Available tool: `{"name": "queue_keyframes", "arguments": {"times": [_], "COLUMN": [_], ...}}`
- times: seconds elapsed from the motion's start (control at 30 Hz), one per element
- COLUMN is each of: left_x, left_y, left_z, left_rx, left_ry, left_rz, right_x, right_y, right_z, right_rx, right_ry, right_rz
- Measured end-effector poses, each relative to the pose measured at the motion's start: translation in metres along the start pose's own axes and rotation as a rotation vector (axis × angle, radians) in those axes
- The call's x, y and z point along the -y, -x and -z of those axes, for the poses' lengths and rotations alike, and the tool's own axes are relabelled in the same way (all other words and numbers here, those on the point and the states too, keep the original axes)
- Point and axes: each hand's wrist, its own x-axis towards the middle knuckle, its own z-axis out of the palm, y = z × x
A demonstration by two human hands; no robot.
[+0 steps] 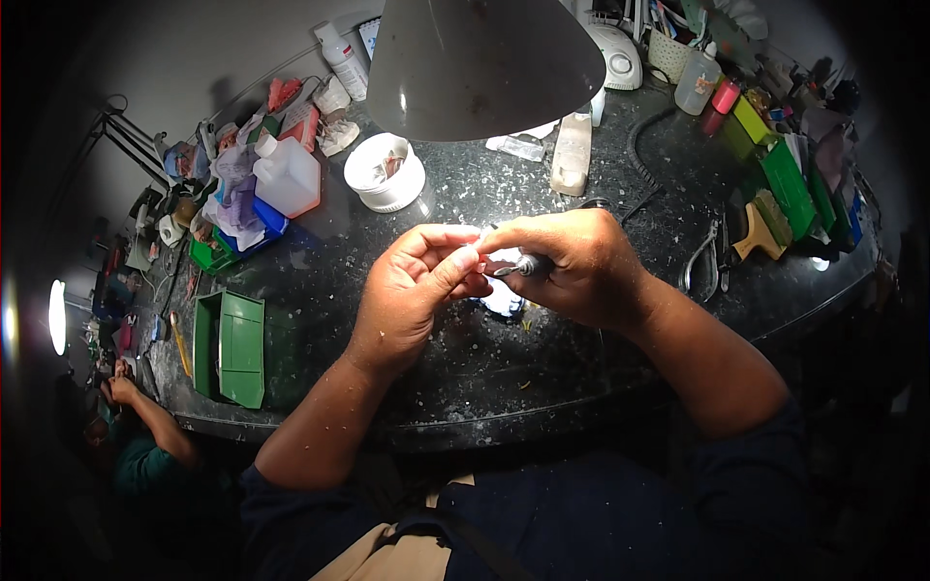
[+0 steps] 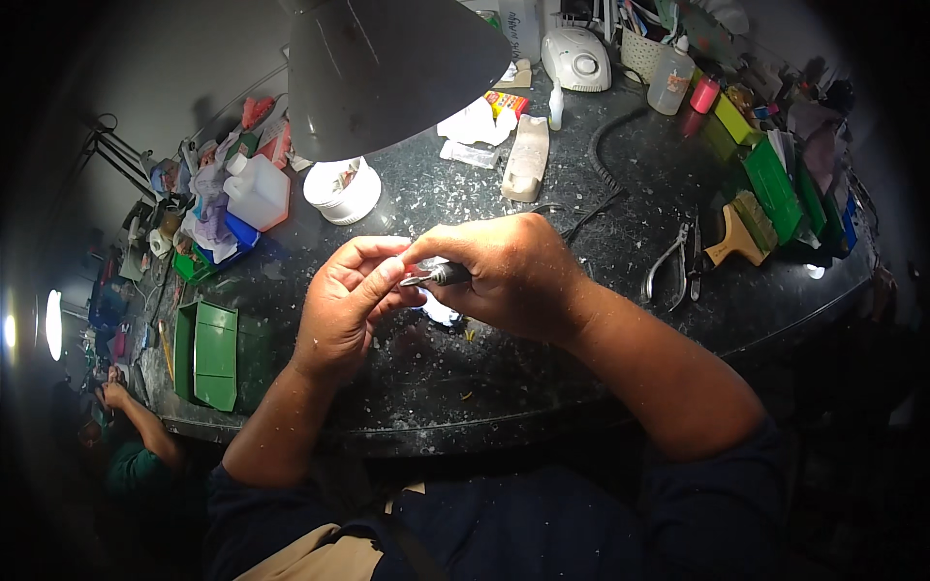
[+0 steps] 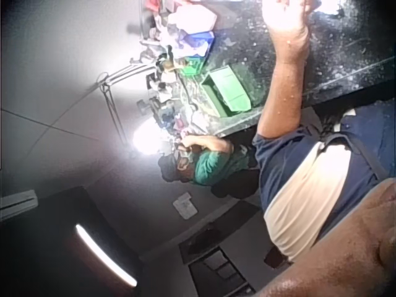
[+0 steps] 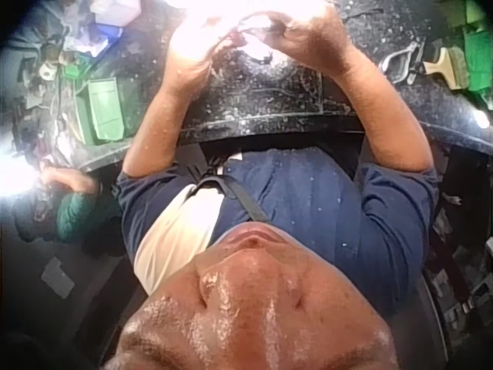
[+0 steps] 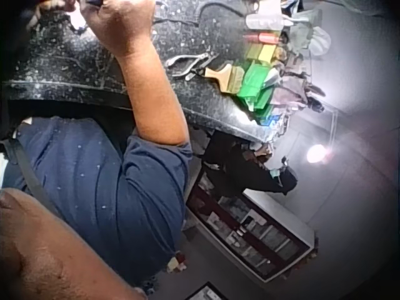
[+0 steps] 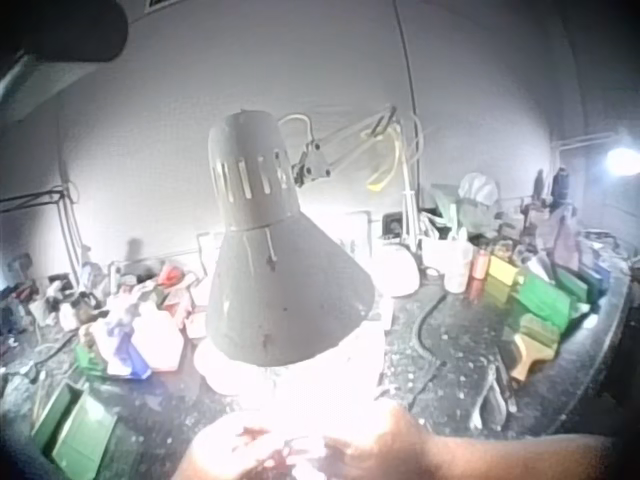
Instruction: The person uses a handheld carving tool to scrape and shape a white dental model, then uses a small power rotary tool to sand a red dental piece. They also handle a piece of paper and a small blue tray.
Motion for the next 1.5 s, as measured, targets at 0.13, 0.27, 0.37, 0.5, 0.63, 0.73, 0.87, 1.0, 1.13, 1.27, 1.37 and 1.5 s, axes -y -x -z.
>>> {"name": "queue_keyframes", "arguments": {"times": [0.13, 0.27, 0.37, 0.5, 0.63, 0.73, 0.87, 1.0, 1.13, 1.27, 1.37, 1.5], "left_x": [0.001, 0.001, 0.000, 0.002, 0.005, 0.007, 0.005, 0.004, 0.006, 0.008, 0.006, 0.000], "left_y": [0.001, 0.001, 0.001, 0.001, 0.001, 0.004, 0.008, 0.008, 0.008, 0.008, 0.006, 0.008], "left_z": [0.000, 0.002, 0.002, 0.003, 0.003, 0.000, -0.007, -0.006, -0.005, -0.004, -0.003, -0.011], "left_rx": [-0.004, 0.001, -0.006, 0.022, 0.030, 0.050, 0.036, 0.048, 0.065, 0.049, 0.061, 0.022], "left_ry": [-0.037, -0.027, -0.010, -0.050, -0.133, -0.187, -0.248, -0.438, -0.410, -0.315, -0.196, -0.174], "left_rz": [-0.033, -0.022, -0.006, -0.023, -0.101, -0.216, -0.260, -0.303, -0.266, -0.290, -0.358, -0.382], "right_x": [-0.001, -0.004, -0.004, -0.002, -0.002, 0.003, 0.008, 0.006, 0.008, 0.011, 0.010, 0.005], "right_y": [0.001, 0.002, 0.002, 0.001, 0.001, -0.001, -0.002, 0.000, -0.001, -0.003, -0.003, 0.000], "right_z": [-0.001, -0.002, 0.001, 0.003, 0.005, 0.008, 0.013, 0.011, 0.010, 0.014, 0.017, 0.015], "right_rx": [-0.024, -0.034, 0.006, 0.031, 0.057, 0.080, 0.133, 0.135, 0.122, 0.054, 0.007, -0.024], "right_ry": [-0.029, -0.070, -0.075, -0.112, -0.101, -0.085, -0.026, -0.029, -0.075, -0.313, -0.291, -0.195], "right_rz": [-0.031, -0.029, -0.055, -0.086, -0.110, -0.153, -0.208, -0.200, -0.204, -0.321, -0.325, -0.256]}}
